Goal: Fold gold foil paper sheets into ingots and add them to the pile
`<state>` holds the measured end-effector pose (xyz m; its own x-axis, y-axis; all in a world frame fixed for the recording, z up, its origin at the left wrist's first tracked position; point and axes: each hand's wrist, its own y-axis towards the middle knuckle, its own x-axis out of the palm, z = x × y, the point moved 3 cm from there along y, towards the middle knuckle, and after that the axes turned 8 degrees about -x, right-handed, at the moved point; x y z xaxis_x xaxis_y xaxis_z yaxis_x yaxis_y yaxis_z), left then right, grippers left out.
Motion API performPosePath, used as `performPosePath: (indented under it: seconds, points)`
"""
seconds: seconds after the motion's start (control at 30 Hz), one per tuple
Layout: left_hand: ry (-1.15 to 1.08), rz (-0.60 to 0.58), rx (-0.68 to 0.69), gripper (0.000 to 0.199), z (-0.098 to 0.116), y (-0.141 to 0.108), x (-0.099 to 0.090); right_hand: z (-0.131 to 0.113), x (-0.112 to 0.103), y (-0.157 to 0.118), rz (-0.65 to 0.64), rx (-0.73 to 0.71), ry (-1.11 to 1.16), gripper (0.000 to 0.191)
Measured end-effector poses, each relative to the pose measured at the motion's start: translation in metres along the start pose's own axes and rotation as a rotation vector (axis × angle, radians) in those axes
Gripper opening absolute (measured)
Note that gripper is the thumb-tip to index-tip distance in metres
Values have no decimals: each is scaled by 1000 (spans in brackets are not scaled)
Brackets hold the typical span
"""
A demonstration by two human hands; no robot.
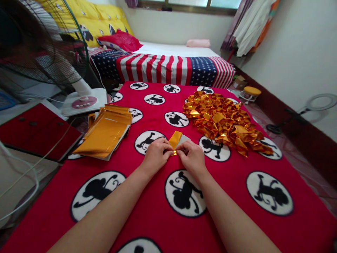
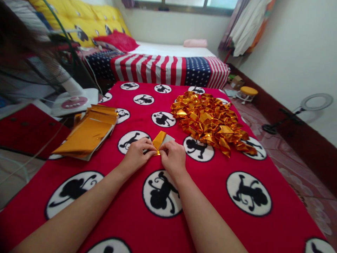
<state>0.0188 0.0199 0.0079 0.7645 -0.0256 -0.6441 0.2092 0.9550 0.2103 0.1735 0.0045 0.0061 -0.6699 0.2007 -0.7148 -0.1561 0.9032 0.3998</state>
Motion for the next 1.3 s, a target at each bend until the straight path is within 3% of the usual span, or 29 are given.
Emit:
performPosePath:
  seconds: [0.3, 0.4, 0.63, 0.87, 1.1, 1.3]
  points:
    - [12, 8, 2, 10, 5, -4, 0, 0, 2, -1, -1, 14, -3, 10]
    - [14, 8, -1, 10, 5, -4, 0, 2, 3, -2, 72, 48, 5, 7]
    - [-2, 44, -22, 13, 3, -4, 4, 6, 0, -3, 230, 92, -3, 37]
    - [-4, 55, 3, 14, 0, -6, 6, 14, 1, 2, 295, 136, 30, 26]
    - [-5, 59, -5, 16, 0, -6, 6, 16, -1, 34, 151, 344, -210, 47]
    - [-28, 76, -8, 17, -1, -7, 7, 21, 2, 49, 21, 287, -333, 36]
